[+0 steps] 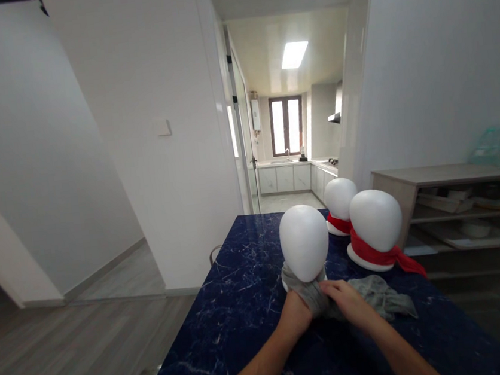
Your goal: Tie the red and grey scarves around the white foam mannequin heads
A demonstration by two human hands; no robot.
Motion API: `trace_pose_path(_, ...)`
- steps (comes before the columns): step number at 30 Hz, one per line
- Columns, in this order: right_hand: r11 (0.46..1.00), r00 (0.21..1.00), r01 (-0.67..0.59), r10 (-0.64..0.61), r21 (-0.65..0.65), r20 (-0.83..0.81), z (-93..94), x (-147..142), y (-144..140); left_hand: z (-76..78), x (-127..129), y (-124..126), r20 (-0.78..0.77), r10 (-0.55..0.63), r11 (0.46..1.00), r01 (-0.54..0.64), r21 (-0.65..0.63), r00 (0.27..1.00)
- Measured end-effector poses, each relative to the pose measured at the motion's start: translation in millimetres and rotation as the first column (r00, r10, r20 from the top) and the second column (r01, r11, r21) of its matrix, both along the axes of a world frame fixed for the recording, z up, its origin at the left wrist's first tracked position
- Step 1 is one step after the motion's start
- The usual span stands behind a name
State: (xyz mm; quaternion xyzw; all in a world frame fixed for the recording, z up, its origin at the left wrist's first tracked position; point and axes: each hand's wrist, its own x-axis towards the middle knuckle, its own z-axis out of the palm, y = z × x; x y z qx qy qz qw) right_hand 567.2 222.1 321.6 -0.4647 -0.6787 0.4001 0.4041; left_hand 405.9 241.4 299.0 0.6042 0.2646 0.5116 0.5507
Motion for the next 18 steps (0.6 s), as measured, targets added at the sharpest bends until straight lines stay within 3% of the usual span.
trace_pose_path(3, 0.998, 0.997, 0.06, -0.061, 0.03, 0.055, -3.9, -9.5, -3.1, -1.4, -1.6, -0.6, -0.08, 0.066, 0.982, -0.051, 0.18, 0.995)
trace_pose_path(6, 0.973, 0.964, 0.206, -0.22, 0.103, 0.149, -13.3, -18.6, -0.5, -9.1, -4.5, 2.2, -0.148, 0.16, 0.97, -0.128, 0.205, 0.976)
trace_pose_path(11, 0.954, 0.944, 0.294, -0.299, 0.056, 0.139, -23.9, -16.0, 9.0, -22.9, -7.3, 8.9, -0.293, 0.256, 0.966, -0.256, 0.038, 0.921)
trace_pose_path(18, 0.909, 0.887, 0.398, -0.415, 0.121, 0.202, -27.0, -1.8, 13.2, -21.1, -12.0, 10.0, 0.08, 0.085, 0.959, -0.06, -0.275, 0.993)
